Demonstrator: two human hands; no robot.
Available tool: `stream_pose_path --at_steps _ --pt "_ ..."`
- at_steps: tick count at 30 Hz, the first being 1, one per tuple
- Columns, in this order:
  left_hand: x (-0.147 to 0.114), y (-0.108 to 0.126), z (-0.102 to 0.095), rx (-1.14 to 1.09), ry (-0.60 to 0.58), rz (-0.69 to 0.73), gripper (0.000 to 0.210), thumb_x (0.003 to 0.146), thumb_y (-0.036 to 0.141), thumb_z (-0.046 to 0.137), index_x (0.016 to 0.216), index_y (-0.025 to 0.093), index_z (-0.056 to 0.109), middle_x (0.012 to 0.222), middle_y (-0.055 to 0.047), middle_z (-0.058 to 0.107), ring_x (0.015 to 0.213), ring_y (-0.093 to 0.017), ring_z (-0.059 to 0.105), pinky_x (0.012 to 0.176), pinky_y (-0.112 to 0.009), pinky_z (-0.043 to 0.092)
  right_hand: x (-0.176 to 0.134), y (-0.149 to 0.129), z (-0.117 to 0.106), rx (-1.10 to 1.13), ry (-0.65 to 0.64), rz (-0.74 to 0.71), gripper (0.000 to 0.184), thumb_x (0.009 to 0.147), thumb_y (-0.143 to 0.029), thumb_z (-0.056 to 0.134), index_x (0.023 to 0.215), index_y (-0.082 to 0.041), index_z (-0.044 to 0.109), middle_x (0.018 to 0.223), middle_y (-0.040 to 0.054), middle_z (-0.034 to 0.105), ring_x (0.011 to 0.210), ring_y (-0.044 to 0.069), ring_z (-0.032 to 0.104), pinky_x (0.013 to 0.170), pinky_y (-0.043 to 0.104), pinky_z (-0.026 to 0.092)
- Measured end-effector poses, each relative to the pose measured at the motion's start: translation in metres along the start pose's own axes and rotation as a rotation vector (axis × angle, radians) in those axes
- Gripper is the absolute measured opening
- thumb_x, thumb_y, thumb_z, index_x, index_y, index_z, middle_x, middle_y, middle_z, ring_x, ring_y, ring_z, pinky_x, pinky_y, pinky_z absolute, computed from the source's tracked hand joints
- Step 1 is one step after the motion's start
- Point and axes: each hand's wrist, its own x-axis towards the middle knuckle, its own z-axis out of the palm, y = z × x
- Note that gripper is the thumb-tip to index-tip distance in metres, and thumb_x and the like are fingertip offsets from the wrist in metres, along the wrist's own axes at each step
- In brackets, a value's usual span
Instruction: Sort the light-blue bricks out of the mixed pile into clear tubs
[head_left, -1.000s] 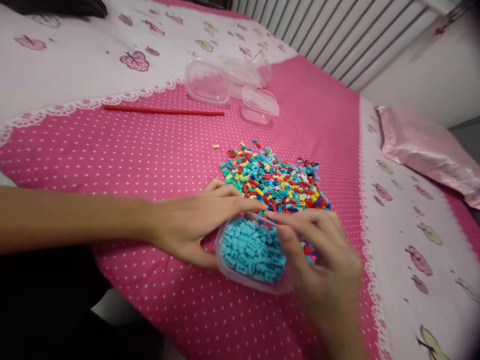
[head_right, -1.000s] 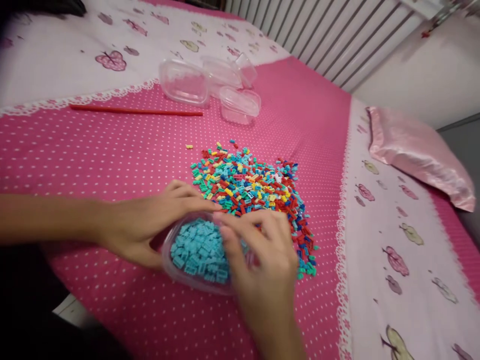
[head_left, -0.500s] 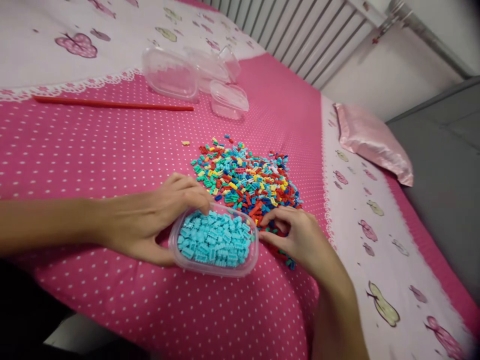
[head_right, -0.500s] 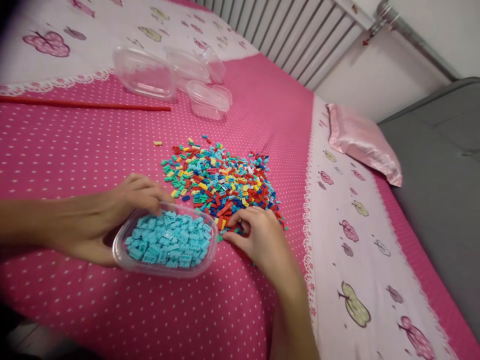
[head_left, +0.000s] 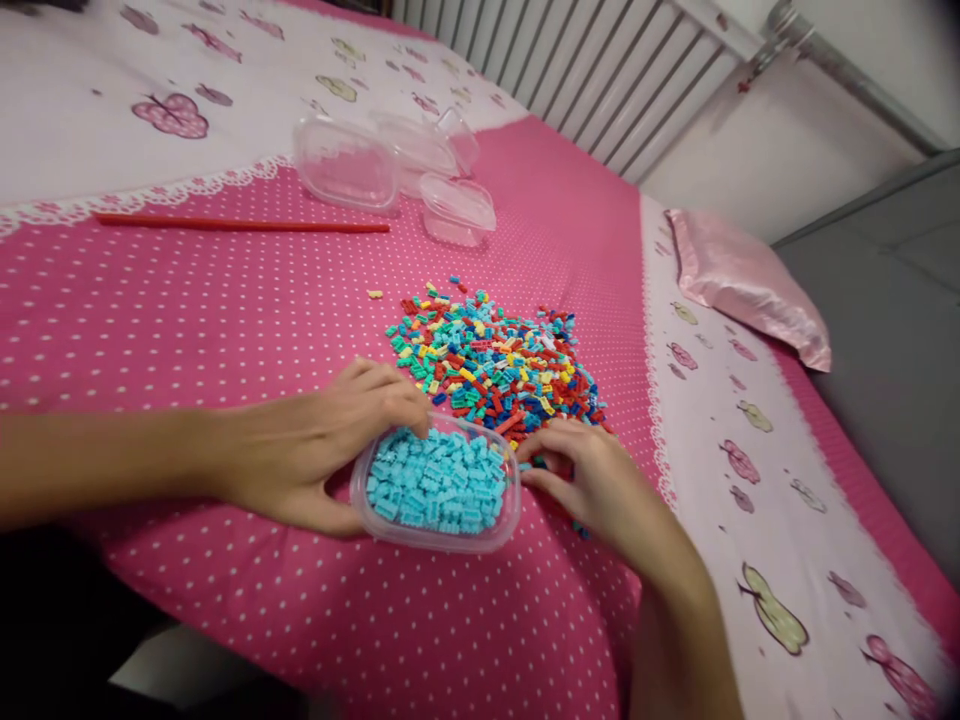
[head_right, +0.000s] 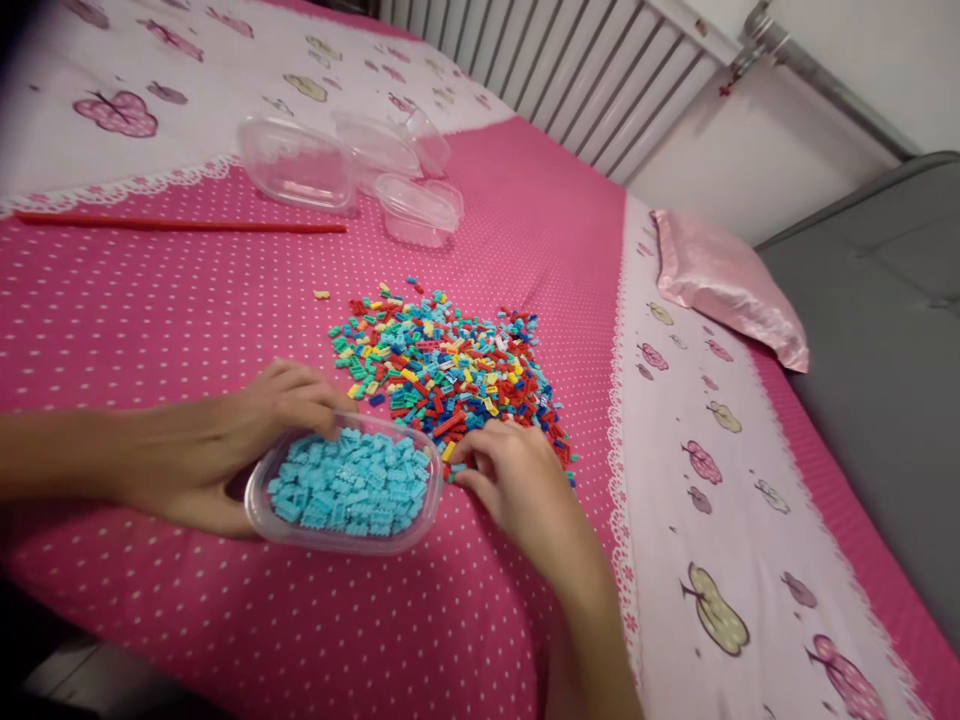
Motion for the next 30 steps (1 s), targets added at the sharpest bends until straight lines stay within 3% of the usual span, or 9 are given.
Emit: stream_pose_path --at_steps 5,10,15,22,27,30 --pt "0.006 0.009 0.003 -0.051 0.017 -0.001 0.047 0.086 0.038 0.067 0.121 0.024 0.038 0.109 -0.008 0.057 0.099 -0.025 0.049 0.087 -0.039 0.038 -0.001 -0.027 -0.004 0.237 0.309 -0.077 0.009 0.093 -0.023 0.065 0.094 -0.026 0.074 0.095 0.0025 0.073 0.089 0.019 0.067 0.079 0.033 0.051" --pt "0.007 0.011 0.006 -0.085 0.028 -0.013 0.045 0.089 0.043 0.063 0.122 0.025 0.037 0.113 -0.009 0.057 0.1 -0.025 0.048 0.087 -0.04 0.039 0.0 -0.057 0.014 0.161 0.369 -0.176 0.02 0.092 -0.023 0.068 0.111 -0.027 0.068 0.084 -0.0027 0.072 0.076 0.016 0.065 0.077 0.033 0.046" --pt "0.006 0.01 0.007 -0.098 0.035 -0.019 0.047 0.089 0.045 0.064 0.123 0.024 0.037 0.114 -0.009 0.057 0.1 -0.025 0.048 0.088 -0.04 0.038 0.002 -0.066 0.026 0.034 0.486 -0.201 0.008 0.09 -0.024 0.072 0.088 -0.026 0.065 0.079 -0.0048 0.074 0.067 0.015 0.064 0.079 0.036 0.04" --pt "0.006 0.011 0.007 -0.096 0.026 -0.028 0.049 0.089 0.045 0.064 0.124 0.025 0.036 0.11 -0.009 0.057 0.1 -0.025 0.048 0.088 -0.042 0.039 0.001 -0.073 0.027 0.026 0.553 -0.143 0.011 0.093 -0.028 0.066 0.083 -0.026 0.067 0.084 -0.0037 0.075 0.078 0.018 0.067 0.087 0.04 0.038" --pt "0.005 0.01 0.009 -0.094 0.029 -0.023 0.052 0.087 0.044 0.066 0.126 0.024 0.037 0.115 -0.011 0.056 0.103 -0.026 0.047 0.09 -0.042 0.039 0.001 -0.065 0.023 0.019 0.414 -0.181 0.014 0.095 -0.026 0.06 0.093 -0.027 0.073 0.106 0.0035 0.068 0.101 0.024 0.059 0.087 0.042 0.04" --pt "0.004 0.009 0.01 -0.103 0.032 -0.032 0.055 0.087 0.044 0.068 0.128 0.024 0.037 0.115 -0.01 0.055 0.104 -0.026 0.047 0.091 -0.042 0.038 0.001 -0.065 0.025 -0.019 0.405 -0.207 0.017 0.094 -0.023 0.06 0.099 -0.029 0.075 0.114 0.0046 0.065 0.108 0.026 0.056 0.092 0.047 0.038"
